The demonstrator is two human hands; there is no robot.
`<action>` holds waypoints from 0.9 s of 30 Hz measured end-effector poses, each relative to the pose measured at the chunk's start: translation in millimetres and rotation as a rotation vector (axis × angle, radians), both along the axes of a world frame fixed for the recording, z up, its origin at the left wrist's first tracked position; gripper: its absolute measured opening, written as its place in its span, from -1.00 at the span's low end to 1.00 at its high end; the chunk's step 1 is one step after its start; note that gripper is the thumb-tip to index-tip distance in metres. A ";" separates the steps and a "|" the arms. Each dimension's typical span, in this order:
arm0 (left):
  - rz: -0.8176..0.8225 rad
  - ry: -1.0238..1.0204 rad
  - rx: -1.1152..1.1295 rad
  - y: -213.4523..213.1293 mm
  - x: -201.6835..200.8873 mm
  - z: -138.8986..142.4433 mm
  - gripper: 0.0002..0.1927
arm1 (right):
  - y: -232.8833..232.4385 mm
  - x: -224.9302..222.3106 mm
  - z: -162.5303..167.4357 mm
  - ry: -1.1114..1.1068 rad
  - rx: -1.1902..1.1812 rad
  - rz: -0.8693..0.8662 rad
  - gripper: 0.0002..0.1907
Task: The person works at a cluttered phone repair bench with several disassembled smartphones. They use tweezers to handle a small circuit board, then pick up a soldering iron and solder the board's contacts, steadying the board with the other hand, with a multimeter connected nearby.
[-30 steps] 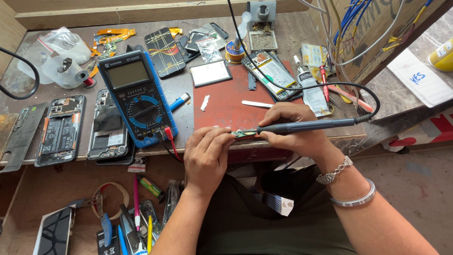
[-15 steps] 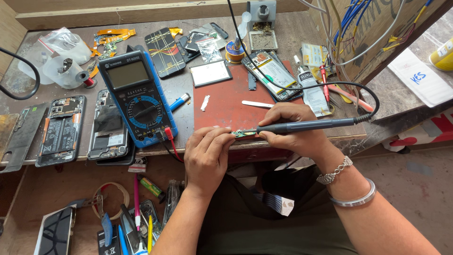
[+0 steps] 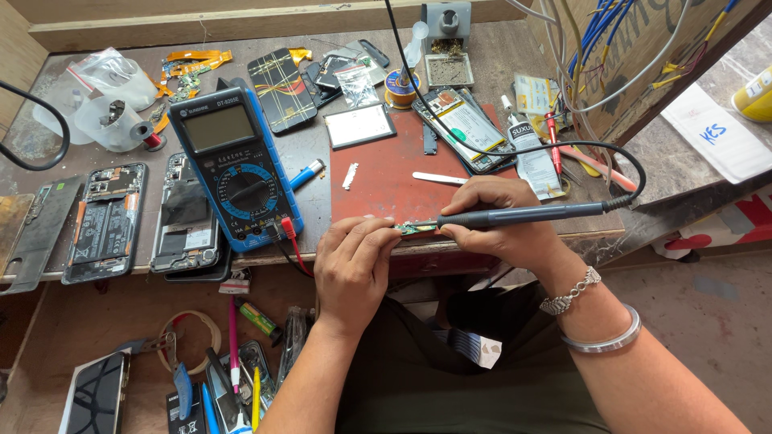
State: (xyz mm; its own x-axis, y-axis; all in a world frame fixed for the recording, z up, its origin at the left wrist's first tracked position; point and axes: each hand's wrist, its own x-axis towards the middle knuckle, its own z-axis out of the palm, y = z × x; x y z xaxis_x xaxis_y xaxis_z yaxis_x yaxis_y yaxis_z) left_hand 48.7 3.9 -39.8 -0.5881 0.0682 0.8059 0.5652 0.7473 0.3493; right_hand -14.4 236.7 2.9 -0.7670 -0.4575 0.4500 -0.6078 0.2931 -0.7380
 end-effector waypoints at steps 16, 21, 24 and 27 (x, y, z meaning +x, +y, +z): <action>0.005 0.006 -0.005 -2.2 -0.3 3.2 -0.86 | -2.2 -3.1 0.7 -0.024 -0.005 0.012 -0.80; 0.003 -0.001 -0.012 -2.6 0.6 3.0 -0.86 | -0.2 -3.5 -2.5 -0.069 -0.010 0.003 -0.82; 0.001 -0.003 -0.016 -3.1 0.6 3.0 -0.86 | 1.7 -3.6 -4.6 -0.204 -0.102 0.020 -0.85; 0.001 -0.003 -0.019 -3.5 0.8 3.5 -0.86 | 3.0 -3.5 -5.7 -0.218 -0.088 -0.006 -0.84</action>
State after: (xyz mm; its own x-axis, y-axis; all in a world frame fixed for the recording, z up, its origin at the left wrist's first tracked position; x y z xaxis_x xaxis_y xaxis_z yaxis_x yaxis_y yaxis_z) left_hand 49.5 0.4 -36.3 -0.5910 0.0831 0.8024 0.5637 0.7541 0.3370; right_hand -17.9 239.7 -2.8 -0.8529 -0.4190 0.3115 -0.4298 0.2247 -0.8745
